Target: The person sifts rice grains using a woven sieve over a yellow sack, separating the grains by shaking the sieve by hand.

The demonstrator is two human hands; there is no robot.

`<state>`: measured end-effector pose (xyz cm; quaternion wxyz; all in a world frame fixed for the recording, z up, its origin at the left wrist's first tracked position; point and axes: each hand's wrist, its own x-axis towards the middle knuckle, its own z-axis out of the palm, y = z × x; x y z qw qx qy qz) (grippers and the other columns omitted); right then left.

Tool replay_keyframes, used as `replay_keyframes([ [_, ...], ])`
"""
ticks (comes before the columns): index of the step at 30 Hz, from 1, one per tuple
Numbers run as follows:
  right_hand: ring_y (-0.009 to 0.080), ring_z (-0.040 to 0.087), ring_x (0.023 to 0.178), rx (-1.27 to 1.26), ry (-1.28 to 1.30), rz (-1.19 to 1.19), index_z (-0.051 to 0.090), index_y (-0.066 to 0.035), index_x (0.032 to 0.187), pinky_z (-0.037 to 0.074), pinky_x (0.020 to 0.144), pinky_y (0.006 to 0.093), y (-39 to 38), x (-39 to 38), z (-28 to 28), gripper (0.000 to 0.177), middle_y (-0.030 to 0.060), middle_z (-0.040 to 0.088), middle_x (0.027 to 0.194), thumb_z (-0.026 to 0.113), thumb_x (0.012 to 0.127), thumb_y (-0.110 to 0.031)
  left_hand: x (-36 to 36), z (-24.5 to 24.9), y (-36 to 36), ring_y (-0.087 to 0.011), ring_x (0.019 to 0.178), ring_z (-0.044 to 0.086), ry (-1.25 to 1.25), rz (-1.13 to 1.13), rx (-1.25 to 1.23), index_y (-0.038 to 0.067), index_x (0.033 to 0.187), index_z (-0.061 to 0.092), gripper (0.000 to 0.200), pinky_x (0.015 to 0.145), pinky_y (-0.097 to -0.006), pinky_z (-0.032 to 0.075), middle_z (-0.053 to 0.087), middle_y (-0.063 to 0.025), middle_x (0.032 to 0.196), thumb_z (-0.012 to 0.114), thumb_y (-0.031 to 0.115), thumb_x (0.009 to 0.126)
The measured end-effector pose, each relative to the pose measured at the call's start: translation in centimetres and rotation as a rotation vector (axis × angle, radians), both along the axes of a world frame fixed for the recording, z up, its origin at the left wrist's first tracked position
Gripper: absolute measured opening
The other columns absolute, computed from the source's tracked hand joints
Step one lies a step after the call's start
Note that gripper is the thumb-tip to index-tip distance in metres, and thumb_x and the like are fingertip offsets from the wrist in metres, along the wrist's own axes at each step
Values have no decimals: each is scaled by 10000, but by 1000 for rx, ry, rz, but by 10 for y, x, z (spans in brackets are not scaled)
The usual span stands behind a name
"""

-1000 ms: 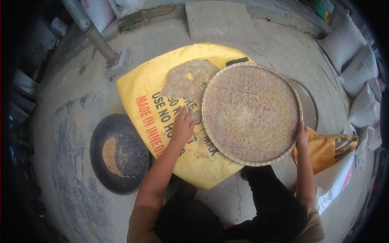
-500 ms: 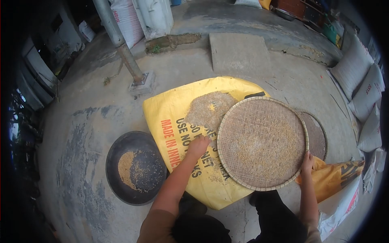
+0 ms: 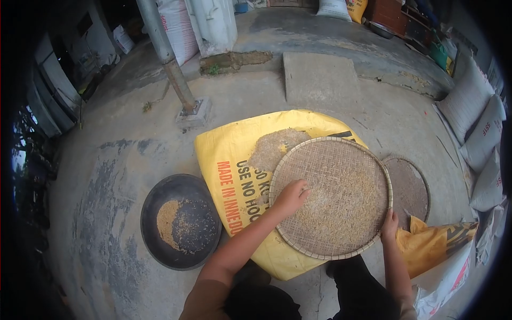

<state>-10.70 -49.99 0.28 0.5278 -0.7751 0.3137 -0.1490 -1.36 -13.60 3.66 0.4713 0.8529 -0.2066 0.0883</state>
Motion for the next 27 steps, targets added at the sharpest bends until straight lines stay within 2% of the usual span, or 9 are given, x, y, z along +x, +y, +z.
replay_keyframes([
  [3,163,490,846,-3,53,46,521,53,1041,404,780,298,5,1,-10,440,97,549,918,406,937,-359,-18,10,-7,-352,905,537,5,-51,128,30,1006,559,208,758,-385,449,546,-170,975,572,127,824],
  [6,189,503,921,0,87,84,503,59,1113,396,834,312,12,3,-10,497,129,549,992,403,931,-392,-21,1,-1,-349,912,544,133,-91,76,36,1045,563,256,768,-376,455,551,-162,968,578,63,790],
  [8,209,505,989,97,111,50,470,65,1168,384,881,319,20,3,2,525,151,534,1077,397,932,-398,-23,-4,4,-345,909,548,123,-88,93,34,1041,565,259,768,-376,456,552,-157,967,576,45,782],
  [11,224,502,1035,102,115,47,444,70,1202,375,911,325,24,2,6,542,166,516,1139,389,934,-398,-24,-3,8,-341,897,554,108,-94,106,32,1028,571,256,770,-380,456,557,-150,959,577,29,772],
  [16,217,504,1031,105,124,82,449,69,1198,380,909,325,18,2,-3,533,160,521,1136,387,936,-391,-30,-3,8,-338,878,561,131,-96,129,32,1004,587,239,766,-388,460,572,-145,938,585,43,766],
  [19,214,506,1029,111,145,92,449,66,1198,384,905,320,11,3,-8,528,154,525,1132,388,937,-389,-33,-3,9,-335,868,565,53,-94,174,31,997,599,227,764,-390,463,582,-144,942,579,52,772],
  [21,213,508,1026,113,162,92,449,64,1198,387,902,317,8,3,-15,525,150,527,1128,389,937,-387,-32,-12,11,-328,888,562,61,-156,214,38,1037,589,262,766,-387,463,581,-146,977,568,55,777],
  [23,193,513,944,150,120,55,478,58,1138,395,852,309,6,4,-21,466,124,543,1034,386,943,-355,-31,-15,11,-325,900,559,74,-165,224,40,1064,577,287,773,-388,461,578,-150,992,561,50,778],
  [27,193,508,960,180,134,34,475,58,1150,389,864,312,3,5,-24,473,121,541,1044,390,943,-359,-33,-17,9,-315,922,554,66,-132,173,45,1131,545,349,792,-389,456,571,-157,1022,541,28,783],
])
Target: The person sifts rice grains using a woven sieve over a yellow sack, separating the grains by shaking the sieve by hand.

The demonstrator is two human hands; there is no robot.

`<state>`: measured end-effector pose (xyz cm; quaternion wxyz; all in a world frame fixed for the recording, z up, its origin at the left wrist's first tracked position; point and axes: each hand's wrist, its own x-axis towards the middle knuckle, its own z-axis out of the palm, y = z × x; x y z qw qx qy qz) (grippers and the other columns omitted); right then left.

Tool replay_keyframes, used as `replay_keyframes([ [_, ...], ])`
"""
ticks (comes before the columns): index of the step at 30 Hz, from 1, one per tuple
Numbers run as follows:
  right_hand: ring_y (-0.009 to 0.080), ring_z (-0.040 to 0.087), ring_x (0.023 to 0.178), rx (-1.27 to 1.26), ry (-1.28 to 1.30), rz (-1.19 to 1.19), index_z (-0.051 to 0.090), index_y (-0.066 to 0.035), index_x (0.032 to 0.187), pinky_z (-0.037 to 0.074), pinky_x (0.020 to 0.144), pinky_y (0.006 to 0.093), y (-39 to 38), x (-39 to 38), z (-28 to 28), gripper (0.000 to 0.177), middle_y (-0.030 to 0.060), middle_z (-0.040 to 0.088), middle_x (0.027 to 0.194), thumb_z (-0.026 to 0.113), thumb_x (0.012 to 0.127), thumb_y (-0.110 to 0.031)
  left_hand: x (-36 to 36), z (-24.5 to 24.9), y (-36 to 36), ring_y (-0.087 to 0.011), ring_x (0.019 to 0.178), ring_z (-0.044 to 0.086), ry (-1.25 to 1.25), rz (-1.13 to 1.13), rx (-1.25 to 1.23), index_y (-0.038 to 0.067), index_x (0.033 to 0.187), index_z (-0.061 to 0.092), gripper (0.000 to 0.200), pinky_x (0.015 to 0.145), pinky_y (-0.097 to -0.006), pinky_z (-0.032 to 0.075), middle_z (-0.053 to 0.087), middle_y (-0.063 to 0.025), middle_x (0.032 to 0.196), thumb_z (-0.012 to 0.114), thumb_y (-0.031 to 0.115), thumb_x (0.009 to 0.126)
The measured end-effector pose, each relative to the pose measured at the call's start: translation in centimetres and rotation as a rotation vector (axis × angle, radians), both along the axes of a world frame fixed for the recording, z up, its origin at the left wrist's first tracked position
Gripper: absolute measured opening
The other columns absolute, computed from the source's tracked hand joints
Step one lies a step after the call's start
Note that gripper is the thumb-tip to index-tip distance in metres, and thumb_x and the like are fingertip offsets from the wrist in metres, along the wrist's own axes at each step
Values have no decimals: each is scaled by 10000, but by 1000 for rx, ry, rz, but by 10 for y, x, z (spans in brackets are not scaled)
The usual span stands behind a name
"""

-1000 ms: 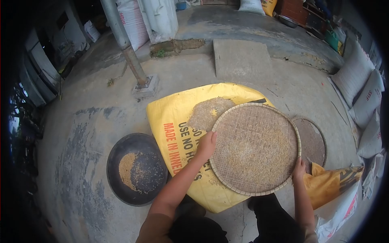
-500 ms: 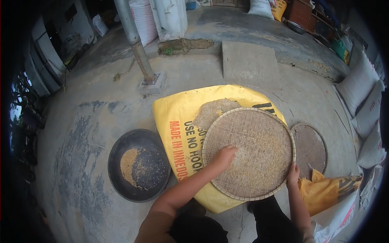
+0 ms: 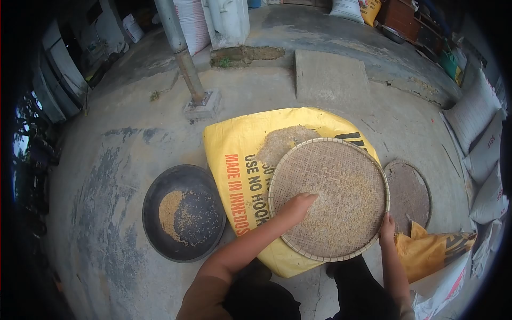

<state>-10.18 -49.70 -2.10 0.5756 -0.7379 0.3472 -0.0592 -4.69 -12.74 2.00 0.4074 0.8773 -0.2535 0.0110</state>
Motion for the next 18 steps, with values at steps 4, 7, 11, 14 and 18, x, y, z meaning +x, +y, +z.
replay_keyframes([
  [4,193,510,983,18,35,57,445,58,1195,414,853,308,-9,-1,-9,508,130,529,1086,393,939,-377,-1,2,-2,-318,924,554,-48,-40,-18,45,1146,538,351,798,-388,454,572,-153,1014,519,16,797],
  [7,186,501,938,46,-19,44,485,64,1133,399,848,299,-3,-1,-3,474,116,536,1025,398,943,-361,-4,6,-1,-329,906,541,-32,-47,-44,28,1133,540,373,786,-384,449,554,-169,969,452,-46,778],
  [11,192,494,981,88,52,64,471,73,1161,388,874,306,-4,-1,0,501,136,534,1063,397,942,-372,-5,10,-1,-317,910,554,50,-45,23,58,1198,508,413,782,-379,456,567,-155,973,488,-9,791],
  [14,204,494,1013,58,29,43,457,78,1184,381,894,310,-7,-1,-5,529,146,531,1099,397,940,-387,-7,14,-3,-309,921,564,93,-13,46,88,1238,490,438,789,-378,457,581,-142,981,531,41,805],
  [18,215,492,1038,49,48,69,436,85,1207,374,910,314,-6,-1,-4,557,156,524,1128,398,937,-401,-3,4,-2,-299,896,571,-252,10,71,100,1217,507,435,784,-388,454,585,-138,962,555,60,787],
])
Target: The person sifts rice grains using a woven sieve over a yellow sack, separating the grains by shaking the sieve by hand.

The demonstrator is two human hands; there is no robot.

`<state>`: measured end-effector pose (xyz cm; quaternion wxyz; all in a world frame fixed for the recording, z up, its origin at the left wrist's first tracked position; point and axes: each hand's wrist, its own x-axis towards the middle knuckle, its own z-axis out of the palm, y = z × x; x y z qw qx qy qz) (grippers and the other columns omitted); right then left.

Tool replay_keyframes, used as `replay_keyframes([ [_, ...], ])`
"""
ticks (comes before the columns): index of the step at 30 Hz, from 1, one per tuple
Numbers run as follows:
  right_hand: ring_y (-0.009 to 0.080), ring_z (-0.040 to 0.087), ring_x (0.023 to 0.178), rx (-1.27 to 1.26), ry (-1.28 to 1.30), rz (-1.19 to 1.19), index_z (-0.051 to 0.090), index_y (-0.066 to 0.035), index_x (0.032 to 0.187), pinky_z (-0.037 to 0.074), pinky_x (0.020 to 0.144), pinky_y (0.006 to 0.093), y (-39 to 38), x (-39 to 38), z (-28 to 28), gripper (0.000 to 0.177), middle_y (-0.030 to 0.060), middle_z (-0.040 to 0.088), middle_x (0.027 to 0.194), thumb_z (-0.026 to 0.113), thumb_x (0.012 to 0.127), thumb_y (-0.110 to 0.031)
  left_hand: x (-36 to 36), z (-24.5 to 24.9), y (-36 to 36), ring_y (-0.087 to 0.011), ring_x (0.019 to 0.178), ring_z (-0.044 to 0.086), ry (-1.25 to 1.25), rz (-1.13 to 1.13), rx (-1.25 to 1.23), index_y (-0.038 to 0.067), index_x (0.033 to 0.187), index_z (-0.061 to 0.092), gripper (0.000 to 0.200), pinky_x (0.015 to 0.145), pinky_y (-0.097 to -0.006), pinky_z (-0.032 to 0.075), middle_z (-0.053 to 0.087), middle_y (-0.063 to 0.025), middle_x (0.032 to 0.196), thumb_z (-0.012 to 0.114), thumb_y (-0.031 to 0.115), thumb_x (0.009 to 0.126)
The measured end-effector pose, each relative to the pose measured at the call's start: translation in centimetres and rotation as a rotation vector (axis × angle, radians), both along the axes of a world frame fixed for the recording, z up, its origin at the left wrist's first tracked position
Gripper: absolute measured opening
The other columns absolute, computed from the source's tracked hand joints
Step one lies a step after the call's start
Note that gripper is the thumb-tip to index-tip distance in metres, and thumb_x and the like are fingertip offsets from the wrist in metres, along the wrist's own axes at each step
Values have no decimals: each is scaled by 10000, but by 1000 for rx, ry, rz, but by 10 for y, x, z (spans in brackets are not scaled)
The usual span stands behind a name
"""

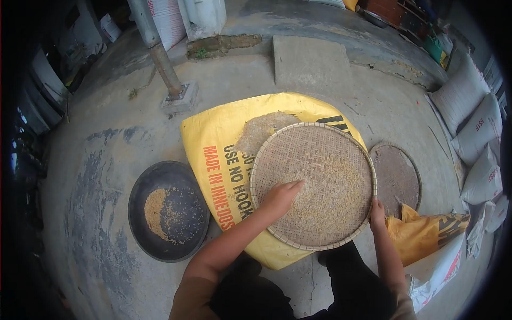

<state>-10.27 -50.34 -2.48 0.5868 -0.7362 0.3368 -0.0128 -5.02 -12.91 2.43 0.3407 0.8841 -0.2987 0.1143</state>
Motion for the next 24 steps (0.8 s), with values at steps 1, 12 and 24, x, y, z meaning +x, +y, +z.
replay_keyframes([
  [1,216,492,1040,10,1,-6,432,86,1211,374,911,314,-1,0,-1,562,157,522,1132,398,937,-403,-1,1,1,-299,896,571,1,1,0,100,1217,507,435,784,-388,454,585,-138,962,555,60,787],
  [12,219,496,1046,30,8,-7,423,81,1223,386,906,311,0,0,1,569,155,520,1145,399,935,-410,1,0,6,-290,776,564,34,-37,18,76,819,591,62,693,-387,439,591,-95,767,596,97,761],
  [24,208,501,1033,0,44,-14,439,69,1217,391,897,310,3,1,5,555,145,532,1125,406,933,-406,9,-5,22,-319,701,585,50,123,-69,47,915,589,164,657,-400,466,603,-118,739,550,38,757],
])
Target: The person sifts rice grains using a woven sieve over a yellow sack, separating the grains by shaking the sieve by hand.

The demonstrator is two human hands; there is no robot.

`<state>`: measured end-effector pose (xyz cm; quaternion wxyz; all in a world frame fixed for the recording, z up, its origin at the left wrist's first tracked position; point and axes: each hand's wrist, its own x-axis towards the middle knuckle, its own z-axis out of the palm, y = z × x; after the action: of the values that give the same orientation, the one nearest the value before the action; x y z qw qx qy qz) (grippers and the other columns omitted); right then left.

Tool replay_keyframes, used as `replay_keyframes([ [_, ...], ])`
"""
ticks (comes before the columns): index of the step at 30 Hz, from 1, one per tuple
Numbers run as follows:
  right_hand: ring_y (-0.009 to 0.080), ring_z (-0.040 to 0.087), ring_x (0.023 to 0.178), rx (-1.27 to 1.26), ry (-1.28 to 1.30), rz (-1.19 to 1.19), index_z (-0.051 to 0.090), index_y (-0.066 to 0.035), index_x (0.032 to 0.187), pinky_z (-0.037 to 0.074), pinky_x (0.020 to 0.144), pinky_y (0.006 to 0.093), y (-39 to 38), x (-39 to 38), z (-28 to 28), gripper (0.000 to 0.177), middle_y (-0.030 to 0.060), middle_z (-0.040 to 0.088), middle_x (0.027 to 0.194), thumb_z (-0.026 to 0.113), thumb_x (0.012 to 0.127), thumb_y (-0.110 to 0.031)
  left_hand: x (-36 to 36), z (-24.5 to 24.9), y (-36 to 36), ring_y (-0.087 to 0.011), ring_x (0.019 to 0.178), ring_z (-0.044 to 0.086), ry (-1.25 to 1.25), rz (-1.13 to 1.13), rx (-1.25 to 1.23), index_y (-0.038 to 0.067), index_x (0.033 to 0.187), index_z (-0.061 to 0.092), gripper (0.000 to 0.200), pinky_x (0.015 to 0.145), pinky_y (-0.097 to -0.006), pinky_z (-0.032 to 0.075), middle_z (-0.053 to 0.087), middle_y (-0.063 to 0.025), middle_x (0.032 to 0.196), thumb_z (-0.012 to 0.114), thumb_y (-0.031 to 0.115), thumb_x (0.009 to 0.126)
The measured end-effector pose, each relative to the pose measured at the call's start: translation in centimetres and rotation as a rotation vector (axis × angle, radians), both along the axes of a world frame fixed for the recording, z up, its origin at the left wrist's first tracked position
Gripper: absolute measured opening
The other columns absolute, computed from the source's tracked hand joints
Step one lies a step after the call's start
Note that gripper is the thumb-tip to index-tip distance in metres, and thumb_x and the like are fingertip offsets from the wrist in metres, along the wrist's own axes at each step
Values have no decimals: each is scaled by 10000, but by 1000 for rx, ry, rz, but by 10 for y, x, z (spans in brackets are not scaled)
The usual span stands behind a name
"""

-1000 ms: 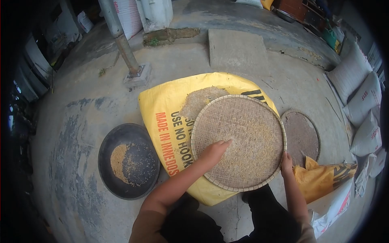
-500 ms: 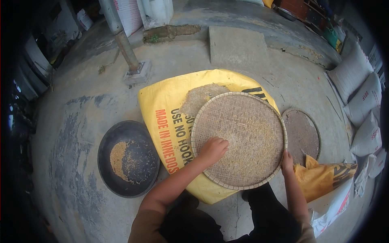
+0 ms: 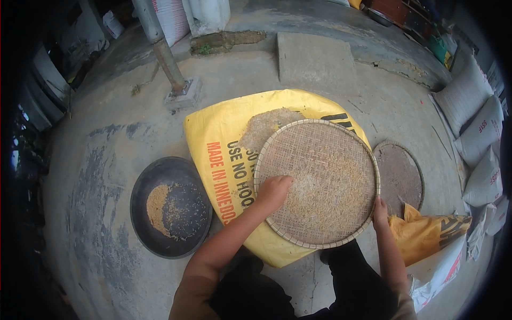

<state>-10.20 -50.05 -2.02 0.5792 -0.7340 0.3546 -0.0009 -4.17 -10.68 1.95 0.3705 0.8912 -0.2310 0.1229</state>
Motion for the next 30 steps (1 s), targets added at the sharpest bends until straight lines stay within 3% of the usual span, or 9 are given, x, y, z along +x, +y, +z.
replay_keyframes([
  [4,207,499,1033,0,1,-7,438,74,1218,381,899,305,-3,1,-4,555,141,530,1125,400,934,-402,-1,13,6,-317,800,577,160,-5,109,44,964,571,187,718,-410,453,608,-122,828,584,108,790],
  [9,221,493,1061,3,22,58,415,83,1239,373,921,310,-11,2,-10,576,154,516,1160,391,935,-406,8,19,24,-316,1109,466,22,291,52,7,1186,449,477,918,-442,364,475,-179,1203,630,196,787],
  [12,217,514,1039,28,-46,68,407,79,1245,419,885,310,-20,3,-24,550,153,515,1155,403,937,-377,16,3,36,-333,1152,442,23,479,79,-21,1236,396,538,944,-426,358,416,-213,1272,621,195,797],
  [13,237,488,1090,26,-19,74,382,80,1265,390,924,317,-22,2,-21,578,171,488,1202,398,933,-394,17,1,39,-333,1152,442,21,492,84,-21,1236,396,538,944,-426,358,416,-213,1272,621,195,797],
  [15,256,462,1141,25,6,86,358,81,1284,360,964,323,-23,2,-20,607,188,460,1250,393,930,-411,19,-2,43,-346,1158,439,367,457,-174,-19,1271,360,557,948,-404,361,432,-223,1264,609,148,802],
  [22,255,483,1113,14,32,25,353,94,1276,385,938,319,-8,7,1,578,189,468,1234,412,935,-369,28,-24,48,-213,986,580,579,490,-439,-35,1302,337,579,854,-288,448,577,-163,1095,601,48,793],
  [24,231,525,1041,15,-19,17,409,96,1231,407,903,313,-3,9,10,531,169,528,1153,425,934,-343,32,-45,58,-147,923,586,486,359,-601,-59,1268,389,511,805,-249,462,594,-123,1074,585,0,800],
  [28,182,546,908,-45,-47,197,485,95,1148,430,809,297,36,9,51,483,124,579,1002,433,932,-335,25,3,104,-141,890,590,509,460,-900,-53,1185,489,369,786,-256,458,617,-104,1006,556,7,827],
  [30,143,520,770,-48,-48,330,531,90,1066,428,688,290,50,15,57,453,85,575,869,447,924,-331,15,23,108,-142,895,589,502,498,-883,-59,1180,492,355,787,-256,460,617,-104,1005,543,0,833],
])
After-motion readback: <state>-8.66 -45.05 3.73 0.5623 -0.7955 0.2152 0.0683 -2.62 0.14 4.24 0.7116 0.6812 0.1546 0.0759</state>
